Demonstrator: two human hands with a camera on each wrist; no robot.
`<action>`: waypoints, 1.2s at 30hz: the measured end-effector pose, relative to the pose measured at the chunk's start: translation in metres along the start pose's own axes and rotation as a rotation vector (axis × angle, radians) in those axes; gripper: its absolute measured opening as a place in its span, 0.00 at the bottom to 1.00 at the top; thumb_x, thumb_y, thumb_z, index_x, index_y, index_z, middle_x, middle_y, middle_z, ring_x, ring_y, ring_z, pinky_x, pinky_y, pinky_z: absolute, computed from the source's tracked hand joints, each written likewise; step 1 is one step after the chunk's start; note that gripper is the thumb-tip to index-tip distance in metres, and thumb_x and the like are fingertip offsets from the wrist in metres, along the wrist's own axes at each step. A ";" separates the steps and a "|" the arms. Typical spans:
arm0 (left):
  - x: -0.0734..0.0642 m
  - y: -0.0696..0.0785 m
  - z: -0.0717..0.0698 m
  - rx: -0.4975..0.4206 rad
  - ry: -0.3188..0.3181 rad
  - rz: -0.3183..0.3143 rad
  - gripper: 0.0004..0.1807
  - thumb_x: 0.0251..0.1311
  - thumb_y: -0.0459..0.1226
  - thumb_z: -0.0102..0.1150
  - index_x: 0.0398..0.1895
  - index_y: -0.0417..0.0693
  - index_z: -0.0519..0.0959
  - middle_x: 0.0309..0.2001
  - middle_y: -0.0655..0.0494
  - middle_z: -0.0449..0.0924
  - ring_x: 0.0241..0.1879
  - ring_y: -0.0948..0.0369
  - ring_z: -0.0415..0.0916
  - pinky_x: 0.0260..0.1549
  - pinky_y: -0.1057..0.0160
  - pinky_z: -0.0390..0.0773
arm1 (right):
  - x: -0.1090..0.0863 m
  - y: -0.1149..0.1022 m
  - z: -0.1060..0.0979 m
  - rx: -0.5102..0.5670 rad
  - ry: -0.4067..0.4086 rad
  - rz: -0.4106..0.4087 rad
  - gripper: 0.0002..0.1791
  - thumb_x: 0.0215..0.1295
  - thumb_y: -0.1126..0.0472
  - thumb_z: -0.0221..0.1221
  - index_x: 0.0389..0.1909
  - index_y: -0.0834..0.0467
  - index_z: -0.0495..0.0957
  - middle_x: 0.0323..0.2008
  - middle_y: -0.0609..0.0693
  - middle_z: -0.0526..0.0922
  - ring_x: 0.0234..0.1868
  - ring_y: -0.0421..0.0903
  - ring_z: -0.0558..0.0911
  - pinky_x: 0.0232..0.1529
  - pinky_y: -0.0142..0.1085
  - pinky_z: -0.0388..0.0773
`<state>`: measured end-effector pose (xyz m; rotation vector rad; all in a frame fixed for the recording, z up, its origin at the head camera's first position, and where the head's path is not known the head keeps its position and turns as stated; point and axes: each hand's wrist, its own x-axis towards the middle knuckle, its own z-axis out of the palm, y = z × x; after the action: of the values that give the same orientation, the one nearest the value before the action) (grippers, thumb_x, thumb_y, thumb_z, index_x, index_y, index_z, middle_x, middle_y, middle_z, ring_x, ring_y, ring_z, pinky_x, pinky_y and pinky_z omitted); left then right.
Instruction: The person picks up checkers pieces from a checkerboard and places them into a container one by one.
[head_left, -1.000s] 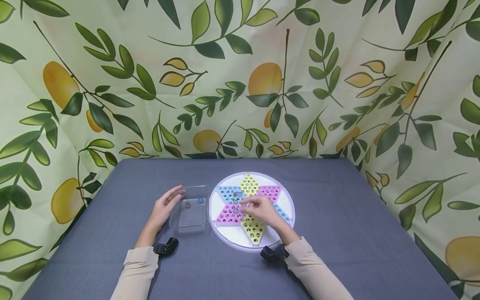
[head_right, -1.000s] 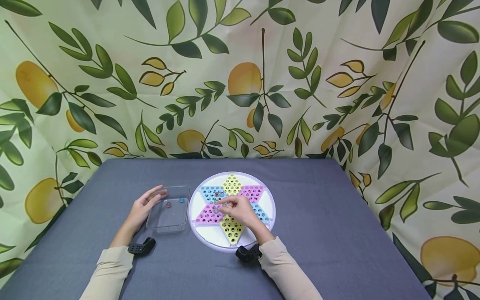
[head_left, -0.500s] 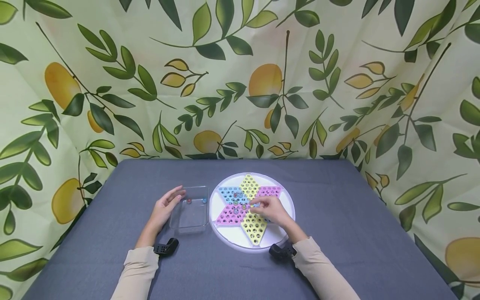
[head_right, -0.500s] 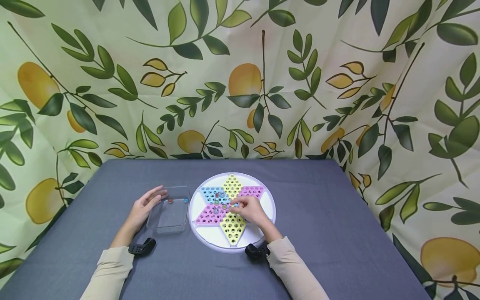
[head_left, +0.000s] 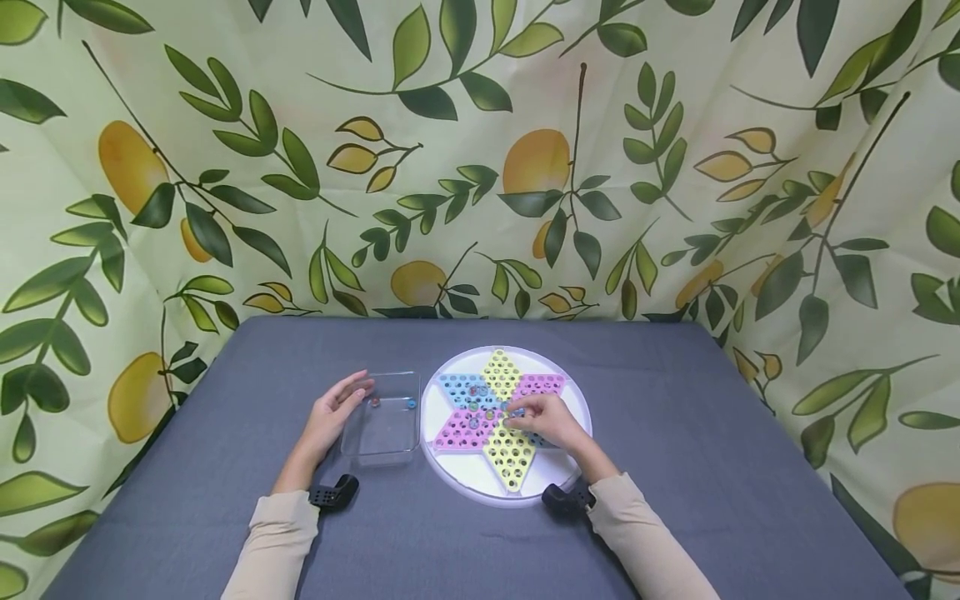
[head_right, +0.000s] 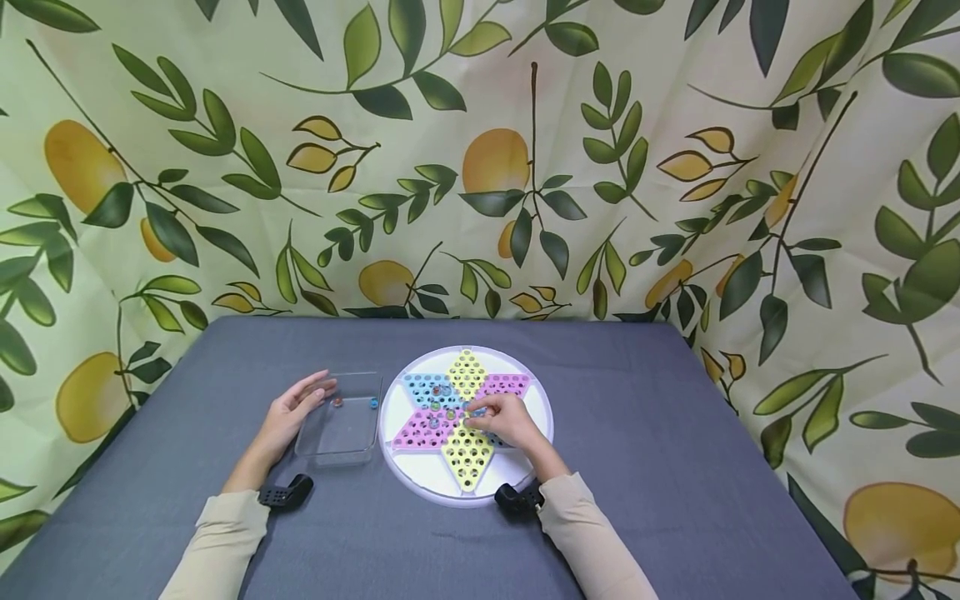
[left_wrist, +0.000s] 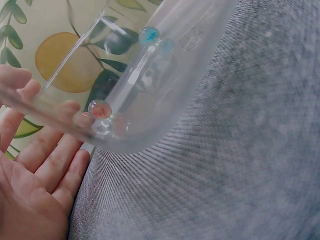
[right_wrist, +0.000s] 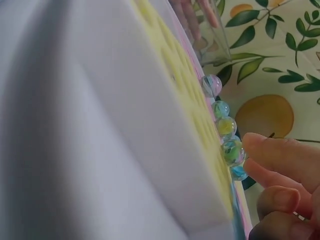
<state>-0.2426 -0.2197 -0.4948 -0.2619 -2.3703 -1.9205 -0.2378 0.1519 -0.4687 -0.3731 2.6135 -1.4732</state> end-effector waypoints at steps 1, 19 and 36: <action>0.000 0.000 0.000 0.001 -0.002 -0.002 0.27 0.71 0.42 0.50 0.68 0.37 0.65 0.60 0.51 0.79 0.49 0.86 0.73 0.51 0.87 0.68 | 0.000 0.001 0.000 0.000 -0.002 0.003 0.16 0.52 0.63 0.69 0.41 0.67 0.84 0.15 0.41 0.65 0.18 0.33 0.62 0.21 0.25 0.60; 0.001 0.003 0.002 -0.001 -0.002 -0.021 0.27 0.71 0.42 0.49 0.69 0.38 0.64 0.65 0.31 0.68 0.48 0.88 0.72 0.50 0.88 0.67 | 0.003 0.003 -0.007 0.062 -0.087 0.109 0.18 0.52 0.63 0.69 0.44 0.65 0.84 0.12 0.41 0.63 0.18 0.37 0.61 0.22 0.26 0.61; -0.002 -0.001 0.000 0.021 -0.006 -0.006 0.28 0.71 0.43 0.49 0.69 0.39 0.64 0.64 0.32 0.70 0.50 0.87 0.73 0.50 0.88 0.67 | 0.006 0.003 -0.002 0.021 -0.069 0.146 0.15 0.48 0.65 0.71 0.39 0.63 0.86 0.11 0.41 0.63 0.18 0.38 0.61 0.21 0.26 0.60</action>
<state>-0.2410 -0.2203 -0.4956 -0.2589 -2.3966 -1.8986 -0.2442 0.1531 -0.4698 -0.2208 2.5113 -1.4136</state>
